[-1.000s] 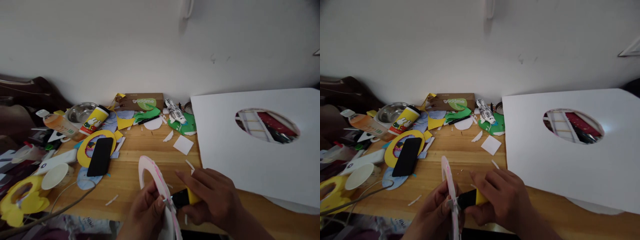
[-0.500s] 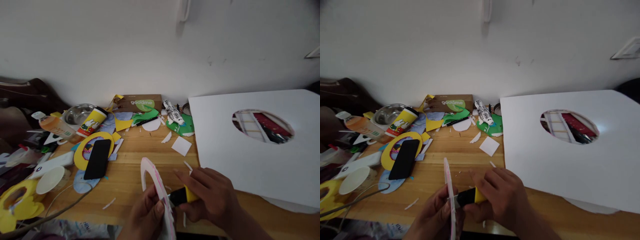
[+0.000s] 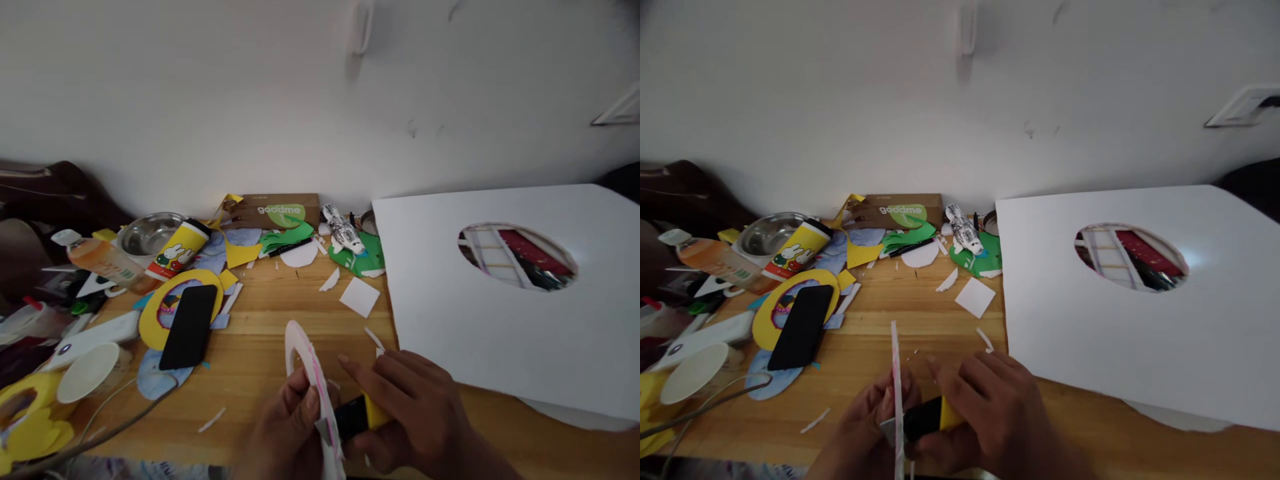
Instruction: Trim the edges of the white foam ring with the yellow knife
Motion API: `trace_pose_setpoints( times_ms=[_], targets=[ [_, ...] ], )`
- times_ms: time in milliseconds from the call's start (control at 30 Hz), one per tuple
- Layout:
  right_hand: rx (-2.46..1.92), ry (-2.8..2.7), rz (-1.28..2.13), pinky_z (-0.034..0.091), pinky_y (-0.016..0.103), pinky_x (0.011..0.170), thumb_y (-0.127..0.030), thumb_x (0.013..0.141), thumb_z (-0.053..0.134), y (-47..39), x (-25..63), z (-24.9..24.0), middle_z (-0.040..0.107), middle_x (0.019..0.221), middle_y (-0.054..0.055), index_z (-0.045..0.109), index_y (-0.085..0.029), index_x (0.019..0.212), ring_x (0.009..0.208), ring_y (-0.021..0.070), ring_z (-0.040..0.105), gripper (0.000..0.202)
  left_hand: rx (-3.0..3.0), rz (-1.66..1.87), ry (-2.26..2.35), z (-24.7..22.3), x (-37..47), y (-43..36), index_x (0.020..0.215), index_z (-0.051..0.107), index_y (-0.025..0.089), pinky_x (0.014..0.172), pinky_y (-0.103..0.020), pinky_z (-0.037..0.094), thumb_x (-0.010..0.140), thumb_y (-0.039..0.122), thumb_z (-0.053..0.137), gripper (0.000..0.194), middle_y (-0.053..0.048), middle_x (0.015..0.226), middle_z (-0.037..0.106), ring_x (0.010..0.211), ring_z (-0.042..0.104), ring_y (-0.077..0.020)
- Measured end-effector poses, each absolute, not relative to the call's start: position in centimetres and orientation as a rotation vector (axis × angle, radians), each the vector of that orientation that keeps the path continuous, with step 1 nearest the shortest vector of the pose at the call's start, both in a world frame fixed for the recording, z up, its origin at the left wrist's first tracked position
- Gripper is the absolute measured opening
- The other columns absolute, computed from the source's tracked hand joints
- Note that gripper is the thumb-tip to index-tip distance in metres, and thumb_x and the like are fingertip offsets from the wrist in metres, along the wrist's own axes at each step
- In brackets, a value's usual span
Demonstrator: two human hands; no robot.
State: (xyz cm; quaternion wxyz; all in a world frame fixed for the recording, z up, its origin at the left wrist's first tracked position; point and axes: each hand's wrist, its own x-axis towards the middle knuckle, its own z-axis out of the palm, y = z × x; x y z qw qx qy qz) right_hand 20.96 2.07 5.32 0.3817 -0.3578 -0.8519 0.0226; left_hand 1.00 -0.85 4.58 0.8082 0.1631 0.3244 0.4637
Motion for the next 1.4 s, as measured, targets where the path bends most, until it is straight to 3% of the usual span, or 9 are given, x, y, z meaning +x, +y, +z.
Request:
trace_pose_setpoints(
  times_ms=[133, 300, 500, 667, 1133, 1400],
  targets=[
    [-0.911, -2.164, 0.026, 0.039, 0.03, 0.055, -0.066, 0.1, 0.039, 2.1, 20.7, 5.8, 0.06, 0.068, 0.0, 0.064, -0.013, 0.122, 0.059, 0.0145, 0.056, 0.062, 0.345, 0.962, 0.669, 4.5, 0.9, -0.9, 0.079, 0.066, 0.016, 0.048, -0.015, 0.04, 0.077, 0.039, 0.083, 0.029, 0.006, 0.063, 0.05, 0.05, 0.048, -0.004],
    [-0.935, -2.162, -0.033, 0.041, 0.029, 0.058, -0.061, 0.102, 0.038, 2.4, 21.0, 6.0, 0.063, 0.071, 0.002, 0.066, -0.014, 0.118, 0.062, 0.0148, 0.058, 0.057, 0.365, 0.984, 0.729, 4.9, 0.8, -1.2, 0.08, 0.065, 0.017, 0.052, -0.017, 0.044, 0.079, 0.037, 0.082, 0.026, 0.005, 0.064, 0.057, 0.051, 0.055, -0.0063],
    [-0.93, -2.166, 0.021, 0.04, 0.029, 0.056, -0.063, 0.102, 0.037, 2.4, 20.6, 6.1, 0.061, 0.068, 0.0, 0.066, -0.014, 0.121, 0.059, 0.0147, 0.058, 0.06, 0.309, 0.914, 0.761, 5.0, 1.0, -1.7, 0.082, 0.067, 0.019, 0.049, -0.016, 0.037, 0.075, 0.039, 0.085, 0.028, 0.005, 0.06, 0.059, 0.047, 0.051, -0.0047],
    [-0.941, -2.174, 0.007, 0.042, 0.029, 0.056, -0.064, 0.101, 0.038, 2.7, 20.8, 6.1, 0.06, 0.068, 0.0, 0.068, -0.016, 0.112, 0.059, 0.0151, 0.058, 0.058, 0.369, 0.954, 0.728, 4.4, 0.6, -1.6, 0.083, 0.069, 0.019, 0.054, -0.017, 0.04, 0.077, 0.035, 0.085, 0.024, 0.003, 0.062, 0.061, 0.053, 0.056, -0.0063],
    [-0.943, -2.163, -0.012, 0.039, 0.03, 0.055, -0.064, 0.101, 0.038, 3.1, 20.8, 5.8, 0.06, 0.068, 0.0, 0.067, -0.016, 0.116, 0.059, 0.0155, 0.057, 0.058, 0.515, 0.901, 0.772, 4.7, 0.3, -2.0, 0.082, 0.065, 0.018, 0.052, -0.018, 0.034, 0.078, 0.045, 0.081, 0.032, 0.003, 0.064, 0.056, 0.053, 0.046, -0.0057],
    [-0.909, -2.193, 0.016, 0.04, 0.03, 0.054, -0.065, 0.101, 0.038, 3.1, 20.7, 6.2, 0.06, 0.069, -0.001, 0.064, -0.019, 0.121, 0.059, 0.0157, 0.057, 0.057, 0.62, 0.852, 0.773, 4.5, 0.2, -2.1, 0.091, 0.07, 0.019, 0.055, -0.019, 0.034, 0.076, 0.052, 0.081, 0.037, 0.004, 0.066, 0.056, 0.056, 0.047, -0.0063]
  ],
)
